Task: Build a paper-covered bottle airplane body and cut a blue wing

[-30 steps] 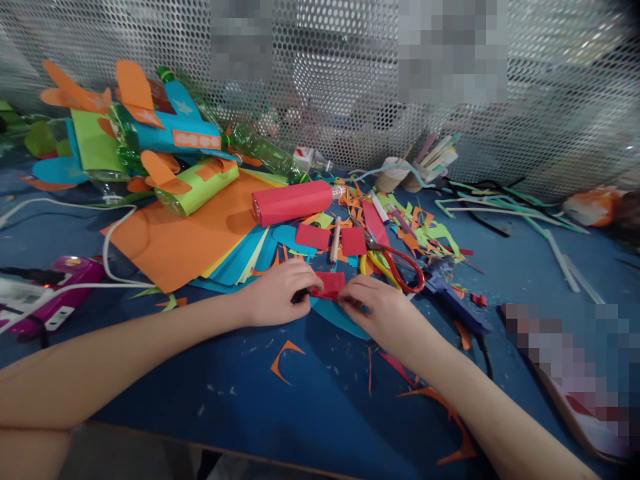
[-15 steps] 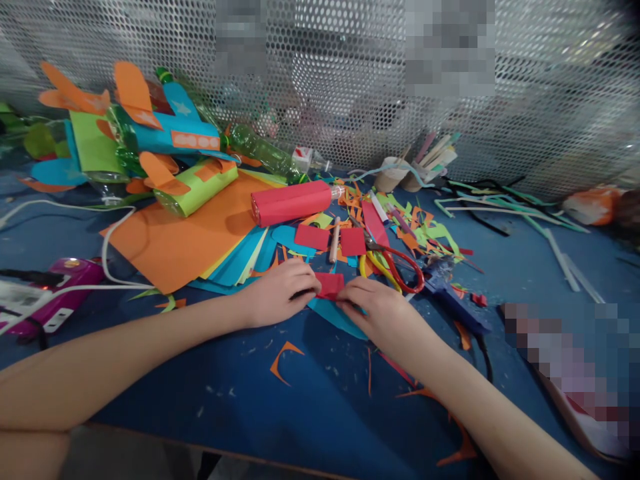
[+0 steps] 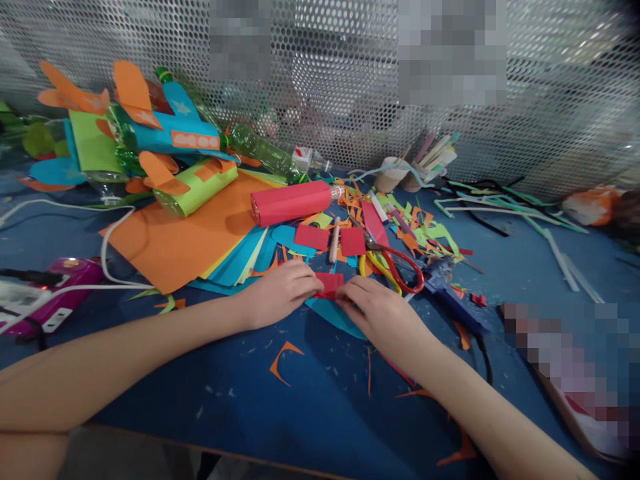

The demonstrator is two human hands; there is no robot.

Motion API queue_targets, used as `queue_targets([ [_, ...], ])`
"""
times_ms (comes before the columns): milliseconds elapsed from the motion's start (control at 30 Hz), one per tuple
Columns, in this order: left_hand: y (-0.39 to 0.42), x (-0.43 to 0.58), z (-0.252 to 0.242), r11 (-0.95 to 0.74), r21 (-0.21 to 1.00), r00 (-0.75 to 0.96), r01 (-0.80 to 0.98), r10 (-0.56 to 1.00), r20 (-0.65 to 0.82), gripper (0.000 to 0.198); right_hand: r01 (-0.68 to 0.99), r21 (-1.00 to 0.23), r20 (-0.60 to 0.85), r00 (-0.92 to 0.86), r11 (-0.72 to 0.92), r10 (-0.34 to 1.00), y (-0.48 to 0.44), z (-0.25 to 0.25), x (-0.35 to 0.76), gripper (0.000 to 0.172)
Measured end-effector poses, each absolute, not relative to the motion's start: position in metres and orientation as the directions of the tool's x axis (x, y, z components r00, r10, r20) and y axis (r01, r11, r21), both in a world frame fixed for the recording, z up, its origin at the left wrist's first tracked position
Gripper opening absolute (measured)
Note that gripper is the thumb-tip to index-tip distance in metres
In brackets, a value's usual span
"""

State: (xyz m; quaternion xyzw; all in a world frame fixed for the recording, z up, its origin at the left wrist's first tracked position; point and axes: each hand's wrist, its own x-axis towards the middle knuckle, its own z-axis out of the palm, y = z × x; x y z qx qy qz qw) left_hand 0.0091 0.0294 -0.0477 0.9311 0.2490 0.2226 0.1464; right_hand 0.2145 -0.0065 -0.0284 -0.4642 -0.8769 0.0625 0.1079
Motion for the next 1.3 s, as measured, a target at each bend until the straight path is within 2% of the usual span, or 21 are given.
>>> queue_targets([
  [167,0.029,0.009,-0.050,-0.841,0.355,0.778,0.409,0.525,0.346,0.023,0.788,-0.206,0.142,-0.563,0.580,0.814,-0.005,-0.031,0.213,0.015],
  [467,0.032,0.008,-0.048,-0.762,0.475,0.740,0.440,0.608,0.288,0.017,0.824,-0.233,0.125,-0.501,0.516,0.856,-0.004,-0.037,0.214,0.011],
  [633,0.033,0.010,-0.048,-0.775,0.469,0.752,0.424,0.590,0.294,0.017,0.814,-0.201,0.127,-0.531,0.546,0.838,-0.007,-0.031,0.213,0.016],
  [967,0.030,0.013,-0.048,-0.791,0.395,0.744,0.468,0.594,0.307,0.022,0.792,-0.321,0.133,-0.505,0.519,0.853,-0.005,-0.031,0.218,0.014],
  [1300,0.034,0.011,-0.048,-0.738,0.487,0.715,0.466,0.639,0.283,0.017,0.778,-0.404,0.170,-0.454,0.481,0.875,0.000,-0.035,0.218,0.012],
])
